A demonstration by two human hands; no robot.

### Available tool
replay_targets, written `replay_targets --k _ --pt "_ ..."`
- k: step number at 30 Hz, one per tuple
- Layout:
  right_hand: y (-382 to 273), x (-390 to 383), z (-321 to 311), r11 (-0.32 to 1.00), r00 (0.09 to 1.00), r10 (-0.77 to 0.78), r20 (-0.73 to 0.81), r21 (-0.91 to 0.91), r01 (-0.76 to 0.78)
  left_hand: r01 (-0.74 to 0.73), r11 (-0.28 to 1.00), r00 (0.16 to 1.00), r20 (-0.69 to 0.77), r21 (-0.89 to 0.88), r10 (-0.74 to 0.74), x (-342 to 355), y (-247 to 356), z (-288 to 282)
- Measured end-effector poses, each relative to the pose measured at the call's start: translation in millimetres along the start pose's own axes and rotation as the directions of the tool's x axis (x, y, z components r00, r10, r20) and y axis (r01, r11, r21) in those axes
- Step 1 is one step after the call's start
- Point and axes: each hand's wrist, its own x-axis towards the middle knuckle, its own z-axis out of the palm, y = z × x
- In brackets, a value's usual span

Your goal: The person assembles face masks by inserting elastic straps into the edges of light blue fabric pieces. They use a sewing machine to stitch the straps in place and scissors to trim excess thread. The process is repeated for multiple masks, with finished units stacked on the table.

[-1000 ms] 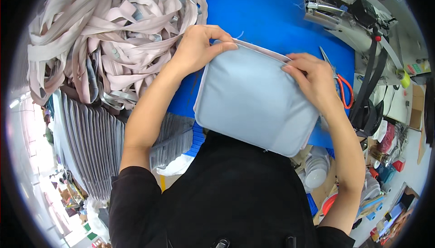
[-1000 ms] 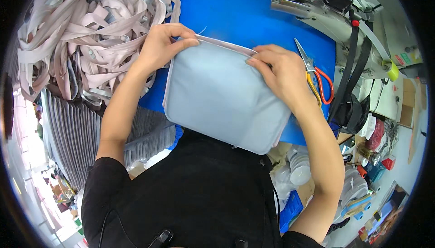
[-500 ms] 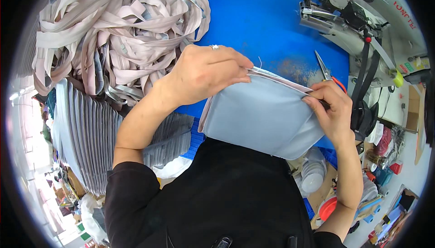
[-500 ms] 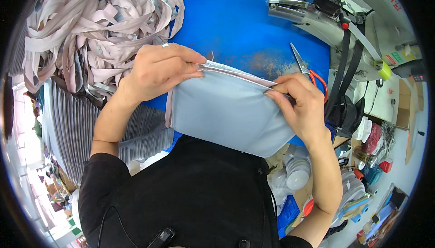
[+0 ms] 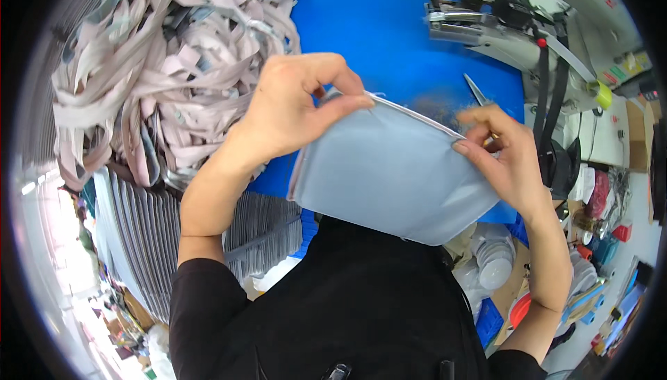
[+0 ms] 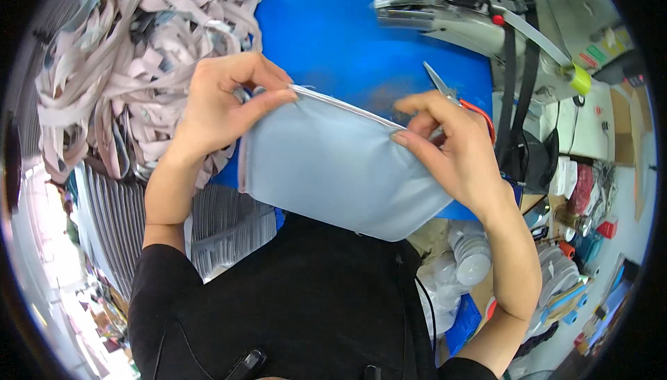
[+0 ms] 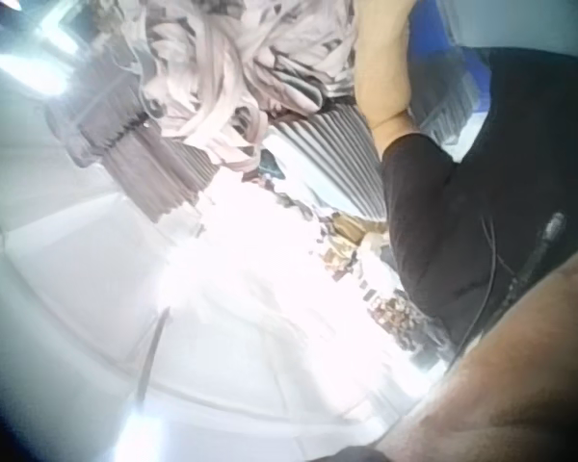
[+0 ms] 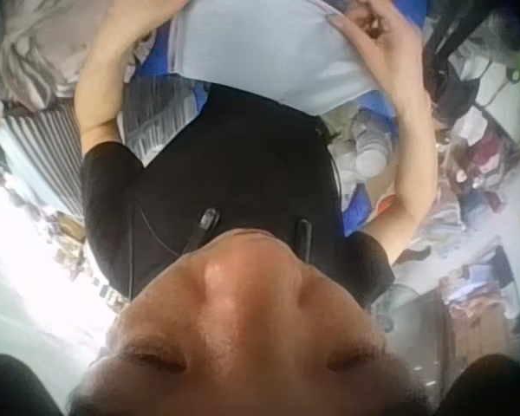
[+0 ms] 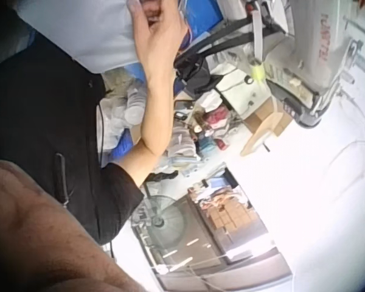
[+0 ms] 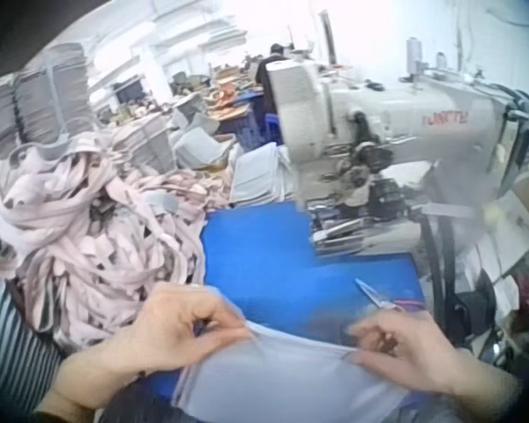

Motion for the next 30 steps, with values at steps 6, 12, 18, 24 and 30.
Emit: replay_targets --k 6,12,18,24,30 --pt "12.5 23.5 -7.2 0.992 0.999 -0.049 0.011 0.118 0.047 0.069 0.996 0.989 0.128 0.062 -0.077 80.1 -12.0 -15.0" --pt "29.2 41.9 37.3 0.752 0.969 0.246 -0.026 0.636 -0.174 0.005 0.997 0.952 0.304 -0.076 0.019 164.0 -63.8 -7.8" --pt "34.6 66.7 59.8 0.533 0.924 0.377 -0.065 0.831 -0.159 -0.120 0.981 0.944 0.287 -0.150 0.160 211.4 -105.7 19.5" --pt "28.8 78.9 56.3 0.496 0.898 0.436 -0.065 0.849 -0.180 -0.134 0.981 0.949 0.268 -0.143 0.168 229.5 -139.2 24.0" --pt "29.4 86.2 57.6 0.491 0.882 0.460 -0.098 0.856 -0.161 -0.143 0.978 0.942 0.282 -0.152 0.182 242.3 -143.1 27.0"
